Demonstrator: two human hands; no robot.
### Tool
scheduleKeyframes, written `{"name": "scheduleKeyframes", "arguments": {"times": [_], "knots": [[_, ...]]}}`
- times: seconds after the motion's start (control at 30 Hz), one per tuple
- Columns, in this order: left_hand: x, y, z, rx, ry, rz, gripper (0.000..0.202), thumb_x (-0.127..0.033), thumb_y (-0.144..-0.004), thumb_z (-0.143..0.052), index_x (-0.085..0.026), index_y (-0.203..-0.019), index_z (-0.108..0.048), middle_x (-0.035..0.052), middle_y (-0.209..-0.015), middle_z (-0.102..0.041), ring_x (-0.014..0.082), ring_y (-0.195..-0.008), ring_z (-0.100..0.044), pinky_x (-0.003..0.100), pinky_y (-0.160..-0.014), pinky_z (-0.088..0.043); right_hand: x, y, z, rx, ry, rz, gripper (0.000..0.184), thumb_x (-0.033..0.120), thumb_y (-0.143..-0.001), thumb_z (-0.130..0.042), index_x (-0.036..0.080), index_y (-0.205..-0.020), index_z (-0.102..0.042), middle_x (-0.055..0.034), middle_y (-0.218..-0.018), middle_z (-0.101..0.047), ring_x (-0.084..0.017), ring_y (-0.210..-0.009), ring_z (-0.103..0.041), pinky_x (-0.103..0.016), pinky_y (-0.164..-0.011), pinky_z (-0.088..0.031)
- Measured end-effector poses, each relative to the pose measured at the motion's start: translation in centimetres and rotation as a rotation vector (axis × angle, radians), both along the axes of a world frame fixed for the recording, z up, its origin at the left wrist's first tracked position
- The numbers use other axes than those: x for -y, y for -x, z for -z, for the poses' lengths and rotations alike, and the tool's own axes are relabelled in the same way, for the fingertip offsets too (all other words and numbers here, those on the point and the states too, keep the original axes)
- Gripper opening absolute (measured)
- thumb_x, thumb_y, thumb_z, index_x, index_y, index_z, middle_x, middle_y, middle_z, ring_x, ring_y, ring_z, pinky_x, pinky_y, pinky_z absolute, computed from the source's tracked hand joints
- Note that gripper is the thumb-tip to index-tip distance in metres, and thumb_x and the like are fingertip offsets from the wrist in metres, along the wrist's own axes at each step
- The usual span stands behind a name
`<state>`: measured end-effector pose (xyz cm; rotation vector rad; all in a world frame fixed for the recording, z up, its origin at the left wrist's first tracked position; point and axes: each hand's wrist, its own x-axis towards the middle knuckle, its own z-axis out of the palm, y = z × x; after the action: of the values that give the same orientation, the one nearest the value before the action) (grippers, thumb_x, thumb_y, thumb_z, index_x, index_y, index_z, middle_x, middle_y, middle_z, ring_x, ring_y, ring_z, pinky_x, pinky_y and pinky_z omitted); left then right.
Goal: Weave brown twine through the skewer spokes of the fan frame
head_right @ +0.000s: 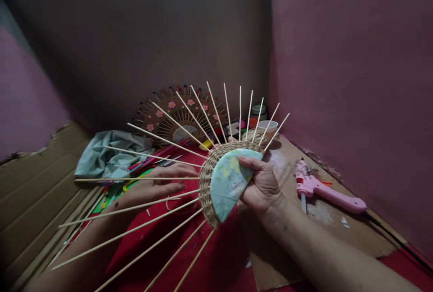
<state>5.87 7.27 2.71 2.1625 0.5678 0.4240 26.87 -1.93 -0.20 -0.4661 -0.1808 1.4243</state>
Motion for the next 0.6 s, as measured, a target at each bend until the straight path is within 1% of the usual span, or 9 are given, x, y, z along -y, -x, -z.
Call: {"name": "scheduleKeyframes", "arguments": {"times": [0.03,0.1,0.13,0.2,0.27,0.33,0.4,0.5,0.6], "knots": [[0.4,-0.2,-0.1,0.055,0.113,-0.032,0.033,-0.033,-0.072,-0.059,-0.022,-0.102,-0.064,0.0083,-0.105,-0.061,0.0251,-0.097,-0.053,0.036,-0.082,-0.042,0.0,0.1,0.0,-0.023,0.029,-0.004,0.015,0.004,-0.056,-0.055,0.014,-0.061,-0.065,-0.0048,-0.061,-0.069,-0.019,-0.058,-0.064,-0.04,-0.077,-0.049],[1.4,-0.8,-0.1,0.104,0.344,-0.062,0.035,-0.036,-0.072,-0.058,-0.022,-0.104,-0.063,0.0085,-0.094,-0.064,0.0232,-0.081,-0.059,0.033,-0.067,-0.046,-0.1,0.2,0.2,-0.035,0.05,-0.01,0.014,0.005,-0.056,-0.056,0.014,-0.061,-0.065,-0.0048,-0.059,-0.068,-0.021,-0.062,-0.064,-0.041,-0.077,-0.049],[1.9,-1.1,0.1,0.112,0.419,-0.068,0.035,-0.037,-0.072,-0.058,-0.023,-0.104,-0.063,0.0081,-0.089,-0.065,0.0214,-0.073,-0.059,0.031,-0.06,-0.045,-0.1,0.3,0.3,-0.038,0.057,-0.01,0.014,0.005,-0.056,-0.056,0.014,-0.061,-0.065,-0.0047,-0.058,-0.067,-0.021,-0.065,-0.064,-0.041,-0.078,-0.049],[2.9,-1.6,0.3,0.116,0.483,-0.065,0.035,-0.04,-0.072,-0.058,-0.024,-0.103,-0.063,0.007,-0.081,-0.065,0.0178,-0.059,-0.058,0.029,-0.05,-0.043,-0.2,0.3,0.5,-0.043,0.064,-0.006,0.014,0.005,-0.057,-0.055,0.014,-0.062,-0.065,-0.0043,-0.058,-0.067,-0.022,-0.068,-0.064,-0.042,-0.079,-0.048],[3.3,-1.9,0.4,0.112,0.482,-0.058,0.034,-0.042,-0.072,-0.057,-0.025,-0.1,-0.064,0.0059,-0.072,-0.065,0.0159,-0.051,-0.055,0.029,-0.045,-0.04,-0.3,0.4,0.6,-0.046,0.067,-0.007,0.015,0.005,-0.058,-0.054,0.014,-0.064,-0.065,-0.0041,-0.059,-0.067,-0.021,-0.068,-0.064,-0.042,-0.078,-0.048],[3.3,-2.1,0.5,0.103,0.477,-0.052,0.031,-0.042,-0.072,-0.057,-0.023,-0.095,-0.066,0.0051,-0.065,-0.063,0.0164,-0.051,-0.055,0.029,-0.045,-0.04,-0.3,0.5,0.6,-0.054,0.078,-0.012,0.015,0.006,-0.06,-0.053,0.013,-0.064,-0.066,-0.0045,-0.059,-0.067,-0.021,-0.068,-0.064,-0.042,-0.078,-0.048],[3.0,-2.3,0.7,0.097,0.46,-0.048,0.027,-0.041,-0.072,-0.058,-0.023,-0.09,-0.067,0.0048,-0.066,-0.063,0.0183,-0.058,-0.058,0.03,-0.05,-0.042,-0.3,0.6,0.5,-0.065,0.094,-0.012,0.015,0.006,-0.06,-0.052,0.012,-0.063,-0.066,-0.0053,-0.057,-0.066,-0.021,-0.067,-0.063,-0.042,-0.078,-0.048],[2.6,-2.6,1.2,0.092,0.417,-0.032,0.023,-0.036,-0.075,-0.058,-0.022,-0.092,-0.064,0.0052,-0.085,-0.064,0.0196,-0.076,-0.059,0.032,-0.065,-0.047,-0.3,0.7,0.4,-0.079,0.084,-0.016,0.015,0.006,-0.06,-0.053,0.012,-0.063,-0.066,-0.0055,-0.058,-0.066,-0.021,-0.067,-0.063,-0.042,-0.079,-0.046],[2.4,-2.4,1.8,0.063,0.373,-0.01,0.023,-0.031,-0.081,-0.051,-0.022,-0.101,-0.057,0.0067,-0.106,-0.058,0.0185,-0.091,-0.055,0.035,-0.075,-0.047,-0.4,0.7,0.5,-0.082,0.049,-0.033,0.012,0.007,-0.058,-0.056,0.012,-0.063,-0.066,-0.0057,-0.058,-0.066,-0.022,-0.068,-0.063,-0.043,-0.081,-0.045]]}}
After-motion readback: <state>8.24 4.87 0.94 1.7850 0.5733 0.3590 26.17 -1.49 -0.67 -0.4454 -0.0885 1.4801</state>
